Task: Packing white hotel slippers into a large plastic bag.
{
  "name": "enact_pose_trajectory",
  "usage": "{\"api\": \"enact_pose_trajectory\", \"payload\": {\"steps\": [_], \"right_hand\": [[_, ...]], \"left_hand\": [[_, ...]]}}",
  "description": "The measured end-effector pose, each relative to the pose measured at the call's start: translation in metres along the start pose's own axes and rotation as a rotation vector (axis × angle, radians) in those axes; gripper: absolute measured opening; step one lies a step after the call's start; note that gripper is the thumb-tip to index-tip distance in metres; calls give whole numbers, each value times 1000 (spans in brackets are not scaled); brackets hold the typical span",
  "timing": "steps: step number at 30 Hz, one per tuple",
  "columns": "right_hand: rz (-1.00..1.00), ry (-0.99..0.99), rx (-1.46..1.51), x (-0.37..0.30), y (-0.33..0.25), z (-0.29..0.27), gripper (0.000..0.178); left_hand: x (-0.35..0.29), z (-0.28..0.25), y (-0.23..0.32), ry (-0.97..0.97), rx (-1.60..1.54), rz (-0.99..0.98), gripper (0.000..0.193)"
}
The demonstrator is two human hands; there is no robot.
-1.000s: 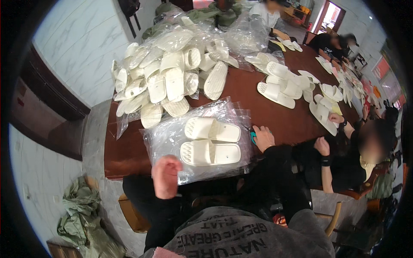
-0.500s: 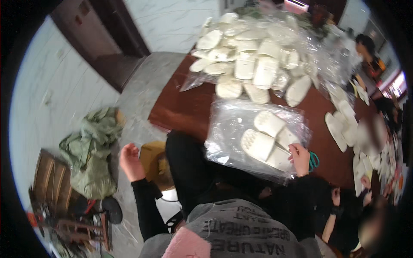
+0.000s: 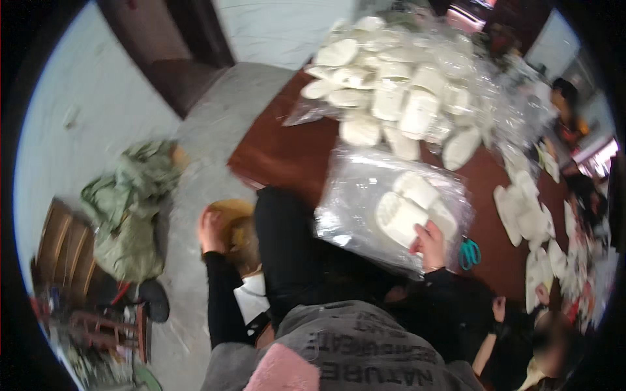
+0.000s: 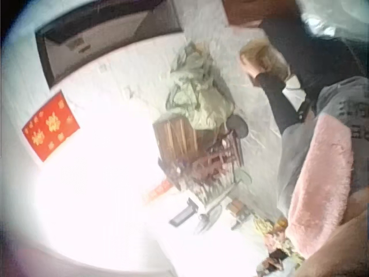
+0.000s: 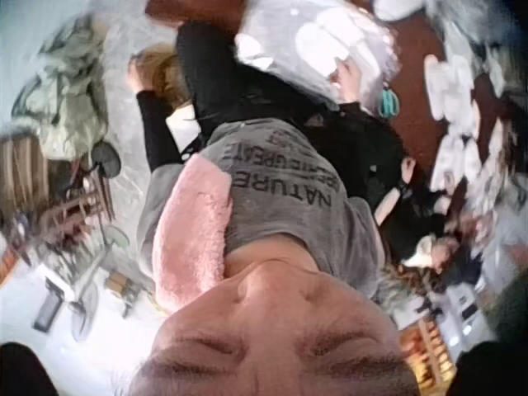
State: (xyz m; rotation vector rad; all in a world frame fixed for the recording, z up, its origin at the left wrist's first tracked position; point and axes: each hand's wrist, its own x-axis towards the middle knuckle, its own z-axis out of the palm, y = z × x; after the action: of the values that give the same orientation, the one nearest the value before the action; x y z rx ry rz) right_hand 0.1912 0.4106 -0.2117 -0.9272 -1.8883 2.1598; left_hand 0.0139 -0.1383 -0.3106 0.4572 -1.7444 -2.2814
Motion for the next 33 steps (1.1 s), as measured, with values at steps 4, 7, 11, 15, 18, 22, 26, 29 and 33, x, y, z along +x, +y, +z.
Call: {"api": "enact_pose_trajectory", "payload": {"steps": [4,7,11,15,18,22,26,29,33], "right_hand": [[-69,-3,-77,-30,-28,-28,19],[-261,-23,-532,-46,-56,-49,23],[-506,4,-1229,-55,-88,-89,33],[-548,-49,-1547,-43,-87,-118,43],[-608,-178,-1615,-24,-74,-127,49],[-619,-295,-1667,2,-64,-124,47],[-826,-295,-1520,38,-42,-124,37],[-841,-240,-1557,56,-34,-100,25],[-929,-169,-1476,57,-39,-94,17]], "left_hand": [[-54,156,73,-322,249,142,31],[-101,244,89,-628,297,208,25],[-164,348,37,-1025,518,541,30],[-195,404,-53,-1072,600,785,43],[-191,402,-98,-1027,702,832,55],[-214,394,-98,-1074,836,792,68],[-221,398,-96,-1102,836,816,72],[-215,399,-97,-1126,826,802,72],[-212,399,-96,-1109,826,740,75]]}}
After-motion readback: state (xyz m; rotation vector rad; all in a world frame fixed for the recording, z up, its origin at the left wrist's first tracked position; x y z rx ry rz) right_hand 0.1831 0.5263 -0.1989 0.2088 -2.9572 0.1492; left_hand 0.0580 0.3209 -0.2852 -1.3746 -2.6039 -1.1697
